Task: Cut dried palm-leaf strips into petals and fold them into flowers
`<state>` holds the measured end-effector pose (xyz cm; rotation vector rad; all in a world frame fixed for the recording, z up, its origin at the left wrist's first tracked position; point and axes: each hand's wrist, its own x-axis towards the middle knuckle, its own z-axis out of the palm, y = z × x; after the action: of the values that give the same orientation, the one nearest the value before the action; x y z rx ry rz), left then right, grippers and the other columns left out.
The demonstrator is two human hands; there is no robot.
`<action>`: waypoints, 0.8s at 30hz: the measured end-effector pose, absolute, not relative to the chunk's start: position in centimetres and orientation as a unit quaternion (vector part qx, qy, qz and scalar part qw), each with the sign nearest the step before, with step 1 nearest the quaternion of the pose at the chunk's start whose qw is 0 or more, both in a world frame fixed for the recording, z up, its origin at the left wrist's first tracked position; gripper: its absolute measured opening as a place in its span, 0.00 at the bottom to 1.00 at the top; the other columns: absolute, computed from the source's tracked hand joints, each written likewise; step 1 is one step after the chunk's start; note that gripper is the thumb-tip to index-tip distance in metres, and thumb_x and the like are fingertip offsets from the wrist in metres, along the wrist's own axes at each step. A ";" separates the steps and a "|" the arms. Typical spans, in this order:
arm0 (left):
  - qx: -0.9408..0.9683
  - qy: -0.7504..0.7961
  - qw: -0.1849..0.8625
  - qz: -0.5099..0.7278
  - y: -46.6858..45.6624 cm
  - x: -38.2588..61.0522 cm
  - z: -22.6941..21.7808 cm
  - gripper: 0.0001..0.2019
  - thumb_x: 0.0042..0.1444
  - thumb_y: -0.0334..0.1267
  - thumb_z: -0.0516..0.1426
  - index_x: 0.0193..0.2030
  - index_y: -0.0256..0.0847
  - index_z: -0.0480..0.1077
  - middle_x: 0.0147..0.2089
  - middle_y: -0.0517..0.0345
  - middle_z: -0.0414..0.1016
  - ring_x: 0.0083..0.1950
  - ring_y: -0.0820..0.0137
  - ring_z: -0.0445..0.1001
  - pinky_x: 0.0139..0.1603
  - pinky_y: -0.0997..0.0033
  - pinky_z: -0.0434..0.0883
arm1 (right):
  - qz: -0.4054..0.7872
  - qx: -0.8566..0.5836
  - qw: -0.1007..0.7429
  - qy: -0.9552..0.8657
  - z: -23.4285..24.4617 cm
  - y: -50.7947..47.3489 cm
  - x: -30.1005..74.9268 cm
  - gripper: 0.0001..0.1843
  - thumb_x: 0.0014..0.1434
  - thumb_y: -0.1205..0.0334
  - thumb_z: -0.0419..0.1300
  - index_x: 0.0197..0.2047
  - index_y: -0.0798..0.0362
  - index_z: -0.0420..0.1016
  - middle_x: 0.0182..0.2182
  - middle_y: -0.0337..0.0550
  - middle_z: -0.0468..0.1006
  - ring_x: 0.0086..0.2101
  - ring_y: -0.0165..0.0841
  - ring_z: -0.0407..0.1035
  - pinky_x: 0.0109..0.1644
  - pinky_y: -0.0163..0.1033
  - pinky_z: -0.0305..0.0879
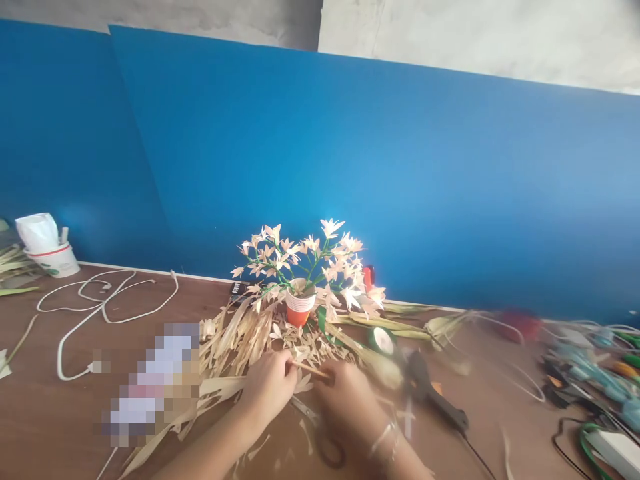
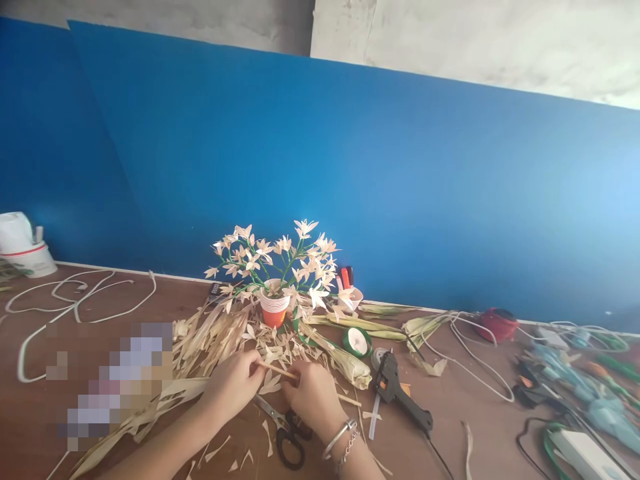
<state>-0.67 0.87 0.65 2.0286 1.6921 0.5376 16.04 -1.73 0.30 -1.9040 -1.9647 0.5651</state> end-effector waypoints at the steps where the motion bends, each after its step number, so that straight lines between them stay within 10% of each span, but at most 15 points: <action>1: 0.744 0.613 0.201 0.173 0.8 -0.7 0.7 0.07 0.53 0.32 0.52 0.29 0.40 0.71 0.30 0.54 0.75 0.35 0.65 0.72 0.32 0.72 0.59 | 0.202 -0.675 0.167 -0.690 0.2 -1.7 15.8 0.06 0.47 0.68 0.56 0.24 0.52 0.74 0.21 0.38 0.75 0.22 0.28 0.63 0.26 0.30 0.49; 24: 0.853 0.372 0.112 0.350 0.0 -0.2 -0.1 0.10 0.57 0.28 0.51 0.35 0.43 0.73 0.32 0.55 0.73 0.38 0.65 0.67 0.38 0.66 0.63 | 0.508 -0.599 0.284 -0.549 3.5 -1.2 17.5 0.10 0.46 0.63 0.60 0.17 0.57 0.70 0.12 0.30 0.58 0.17 0.23 0.51 0.21 0.30 0.47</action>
<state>-0.19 0.01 -0.12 2.5035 1.0927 1.0268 17.53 -1.21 3.47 -1.6037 -1.4692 1.3595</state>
